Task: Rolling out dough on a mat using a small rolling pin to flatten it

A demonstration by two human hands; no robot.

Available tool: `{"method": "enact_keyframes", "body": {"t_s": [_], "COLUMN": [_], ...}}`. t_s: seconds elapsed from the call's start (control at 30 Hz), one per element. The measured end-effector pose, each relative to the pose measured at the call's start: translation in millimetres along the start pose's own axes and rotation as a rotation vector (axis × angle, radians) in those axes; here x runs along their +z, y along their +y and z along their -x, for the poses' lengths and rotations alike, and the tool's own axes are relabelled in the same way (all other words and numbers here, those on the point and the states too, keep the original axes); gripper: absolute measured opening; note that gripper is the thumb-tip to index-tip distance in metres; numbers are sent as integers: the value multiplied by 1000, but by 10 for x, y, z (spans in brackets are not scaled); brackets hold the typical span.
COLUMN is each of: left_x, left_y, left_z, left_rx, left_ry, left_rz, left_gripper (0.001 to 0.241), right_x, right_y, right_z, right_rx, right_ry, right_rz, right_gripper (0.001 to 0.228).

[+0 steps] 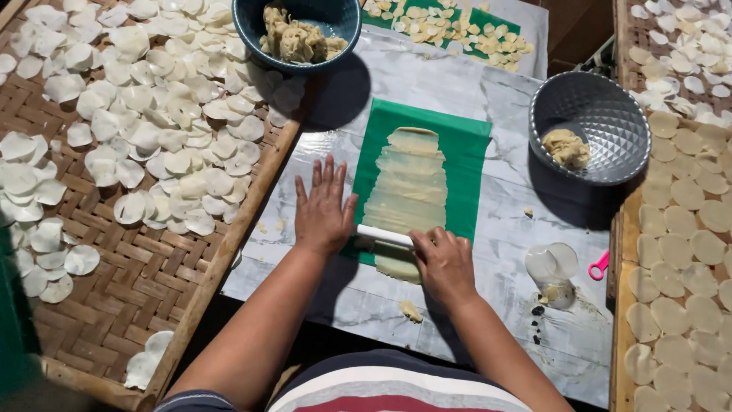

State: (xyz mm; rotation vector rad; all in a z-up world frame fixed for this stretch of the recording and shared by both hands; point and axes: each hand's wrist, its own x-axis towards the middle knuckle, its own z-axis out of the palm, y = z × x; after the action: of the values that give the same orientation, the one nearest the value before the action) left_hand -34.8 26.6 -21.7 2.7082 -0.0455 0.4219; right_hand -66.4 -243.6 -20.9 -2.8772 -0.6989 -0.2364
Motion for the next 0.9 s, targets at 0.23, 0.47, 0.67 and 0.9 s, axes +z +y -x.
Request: {"method": "enact_keyframes", "body": {"t_s": [0.23, 0.47, 0.67, 0.9], "left_x": [102, 134, 100, -17], "left_y": [-33, -59, -57, 7], "left_z": [93, 212, -177, 512], "left_rx": [-160, -107, -180, -104], "left_ry": [-313, -319, -365, -217], "left_rz": [-140, -175, -163, -191], "left_gripper": [71, 66, 71, 64], "right_x": [60, 203, 397, 253], "right_y": [-213, -230, -81, -296], "right_z": [-116, 29, -392, 213], "right_rx": [-4, 27, 140, 43], "right_ry": [-26, -54, -140, -126], "right_rz": [1, -38, 45, -4], "right_gripper": [60, 67, 72, 74]}}
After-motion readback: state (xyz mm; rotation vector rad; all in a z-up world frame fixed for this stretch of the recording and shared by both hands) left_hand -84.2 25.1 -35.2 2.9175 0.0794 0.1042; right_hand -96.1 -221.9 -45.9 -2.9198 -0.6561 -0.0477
